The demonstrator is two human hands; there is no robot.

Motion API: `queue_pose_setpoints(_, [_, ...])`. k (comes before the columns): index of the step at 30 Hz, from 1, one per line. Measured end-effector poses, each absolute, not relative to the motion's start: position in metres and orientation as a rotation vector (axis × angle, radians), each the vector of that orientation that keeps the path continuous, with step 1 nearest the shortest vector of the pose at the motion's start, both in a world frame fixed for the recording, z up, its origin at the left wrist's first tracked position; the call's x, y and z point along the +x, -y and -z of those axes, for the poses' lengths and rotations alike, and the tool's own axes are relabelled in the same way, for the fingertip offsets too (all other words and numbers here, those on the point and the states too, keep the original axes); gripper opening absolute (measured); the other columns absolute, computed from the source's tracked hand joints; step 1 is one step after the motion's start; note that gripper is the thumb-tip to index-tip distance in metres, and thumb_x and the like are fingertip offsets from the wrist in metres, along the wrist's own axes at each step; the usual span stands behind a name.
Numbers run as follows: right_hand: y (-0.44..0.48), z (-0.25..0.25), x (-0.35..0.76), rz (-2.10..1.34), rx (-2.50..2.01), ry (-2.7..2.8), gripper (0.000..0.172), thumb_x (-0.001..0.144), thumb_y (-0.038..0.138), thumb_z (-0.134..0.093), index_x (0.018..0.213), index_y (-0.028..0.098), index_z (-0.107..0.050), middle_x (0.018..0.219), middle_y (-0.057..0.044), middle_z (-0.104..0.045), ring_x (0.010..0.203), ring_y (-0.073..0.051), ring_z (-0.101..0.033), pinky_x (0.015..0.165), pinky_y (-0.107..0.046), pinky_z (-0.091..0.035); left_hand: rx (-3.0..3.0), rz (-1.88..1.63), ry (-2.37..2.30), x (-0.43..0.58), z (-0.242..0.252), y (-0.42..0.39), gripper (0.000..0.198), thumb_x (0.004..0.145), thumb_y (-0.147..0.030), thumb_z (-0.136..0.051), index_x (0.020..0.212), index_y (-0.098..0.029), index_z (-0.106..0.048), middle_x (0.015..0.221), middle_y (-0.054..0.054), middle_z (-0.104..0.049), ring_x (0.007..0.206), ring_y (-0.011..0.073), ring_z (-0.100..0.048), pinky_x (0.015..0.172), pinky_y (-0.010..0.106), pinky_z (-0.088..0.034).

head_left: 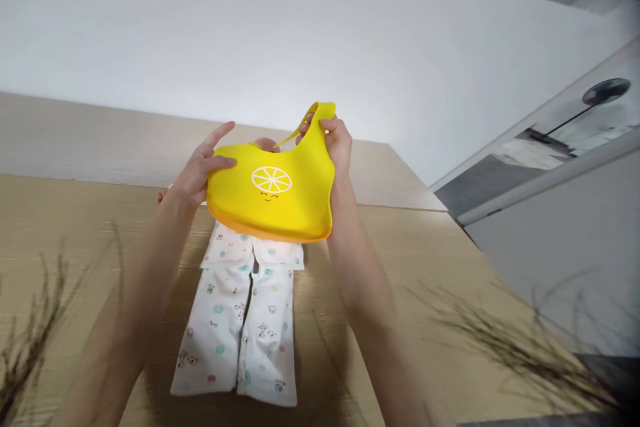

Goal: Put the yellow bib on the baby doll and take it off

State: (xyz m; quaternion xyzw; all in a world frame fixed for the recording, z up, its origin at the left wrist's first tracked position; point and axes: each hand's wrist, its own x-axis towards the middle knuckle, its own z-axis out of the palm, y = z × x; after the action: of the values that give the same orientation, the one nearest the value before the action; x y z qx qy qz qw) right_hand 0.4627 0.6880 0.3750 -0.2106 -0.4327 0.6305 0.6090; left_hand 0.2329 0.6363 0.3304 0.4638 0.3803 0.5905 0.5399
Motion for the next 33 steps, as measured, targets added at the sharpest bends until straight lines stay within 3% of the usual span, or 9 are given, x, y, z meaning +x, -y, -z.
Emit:
queue_pose_setpoints(3, [-0.698, -0.362, 0.463, -1.448, -0.358, 1.016, 0.012, 0.093, 0.033, -0.058, 0.101, 0.024, -0.059, 0.096, -0.002, -0.065, 0.095, -0.019, -0.068, 0.092, -0.037, -0.063, 1.125, -1.447, -1.003, 0.235, -0.33, -0.649, 0.077, 0.074, -0.025, -0.081, 0.147, -0.021, -0.059, 0.093, 0.005, -0.076, 0.094, 0.0297, -0.078, 0.084, 0.038, -0.061])
queue_pose_setpoints(7, [-0.714, -0.345, 0.462, -1.348, -0.482, 1.025, 0.027, 0.092, 0.041, -0.066, 0.113, 0.025, -0.06, 0.116, -0.004, -0.07, 0.128, -0.024, -0.065, 0.11, -0.043, -0.055, 1.166, -1.5, -1.125, 0.233, -0.332, -0.666, 0.05, 0.067, -0.019, -0.077, 0.117, -0.021, -0.073, 0.098, 0.005, -0.076, 0.097, 0.0281, -0.074, 0.083, 0.035, -0.061])
queue_pose_setpoints(11, [-0.741, -0.318, 0.457, -1.333, -0.553, 0.965, 0.039, 0.089, 0.046, -0.071, 0.12, 0.026, -0.06, 0.126, -0.005, -0.071, 0.137, -0.025, -0.061, 0.112, -0.046, -0.053, 1.189, -1.508, -1.236, 0.228, -0.329, -0.685, 0.032, 0.061, -0.015, -0.075, 0.093, -0.018, -0.076, 0.1, 0.006, -0.075, 0.096, 0.0269, -0.07, 0.082, 0.034, -0.059])
queue_pose_setpoints(14, [-0.765, -0.296, 0.454, -1.33, -0.638, 0.885, 0.034, 0.086, 0.042, -0.073, 0.113, 0.025, -0.061, 0.117, -0.005, -0.073, 0.125, -0.024, -0.066, 0.101, -0.04, -0.058, 1.127, -1.435, -1.335, 0.222, -0.32, -0.698, 0.028, 0.059, -0.014, -0.074, 0.087, -0.015, -0.077, 0.09, 0.008, -0.073, 0.09, 0.0271, -0.068, 0.08, 0.035, -0.057])
queue_pose_setpoints(16, [-0.777, -0.285, 0.455, -1.315, -0.735, 0.85, 0.025, 0.085, 0.035, -0.072, 0.105, 0.024, -0.062, 0.102, -0.002, -0.072, 0.107, -0.021, -0.07, 0.088, -0.032, -0.059, 1.079, -1.411, -1.361, 0.217, -0.311, -0.705, 0.025, 0.058, -0.015, -0.075, 0.083, -0.014, -0.078, 0.087, 0.009, -0.072, 0.089, 0.0279, -0.068, 0.079, 0.036, -0.057])
queue_pose_setpoints(20, [-0.789, -0.266, 0.461, -1.315, -0.905, 0.84, 0.015, 0.084, 0.028, -0.071, 0.092, 0.023, -0.059, 0.075, 0.004, -0.061, 0.072, -0.014, -0.061, 0.064, -0.023, -0.052, 1.091, -1.429, -1.289, 0.207, -0.292, -0.718, 0.018, 0.063, -0.021, -0.076, 0.08, -0.016, -0.076, 0.098, 0.011, -0.076, 0.099, 0.0287, -0.068, 0.084, 0.033, -0.056])
queue_pose_setpoints(25, [-0.795, -0.25, 0.469, -1.443, -1.016, 0.824, 0.01, 0.086, 0.024, -0.065, 0.084, 0.021, -0.056, 0.072, 0.004, -0.061, 0.063, -0.012, -0.057, 0.059, -0.022, -0.047, 1.057, -1.453, -1.208, 0.205, -0.275, -0.731, 0.015, 0.066, -0.02, -0.076, 0.081, -0.017, -0.073, 0.1, 0.008, -0.076, 0.097, 0.0232, -0.068, 0.083, 0.028, -0.054])
queue_pose_setpoints(30, [-0.793, -0.244, 0.467, -1.583, -1.09, 0.766, 0.004, 0.091, 0.02, -0.056, 0.092, 0.02, -0.059, 0.073, 0.001, -0.068, 0.06, -0.013, -0.06, 0.057, -0.022, -0.045, 0.862, -1.381, -1.229, 0.209, -0.258, -0.738, 0.031, 0.064, -0.018, -0.076, 0.095, -0.019, -0.071, 0.085, 0.003, -0.071, 0.069, 0.0151, -0.063, 0.064, 0.025, -0.051])
queue_pose_setpoints(33, [-0.791, -0.242, 0.463, -1.633, -1.107, 0.739, 0.006, 0.094, 0.021, -0.056, 0.091, 0.019, -0.061, 0.066, 0.002, -0.065, 0.053, -0.013, -0.055, 0.053, -0.022, -0.041, 0.715, -1.266, -1.282, 0.21, -0.253, -0.739, 0.021, 0.071, -0.024, -0.073, 0.09, -0.018, -0.067, 0.075, 0.003, -0.066, 0.061, 0.0162, -0.062, 0.061, 0.028, -0.053])
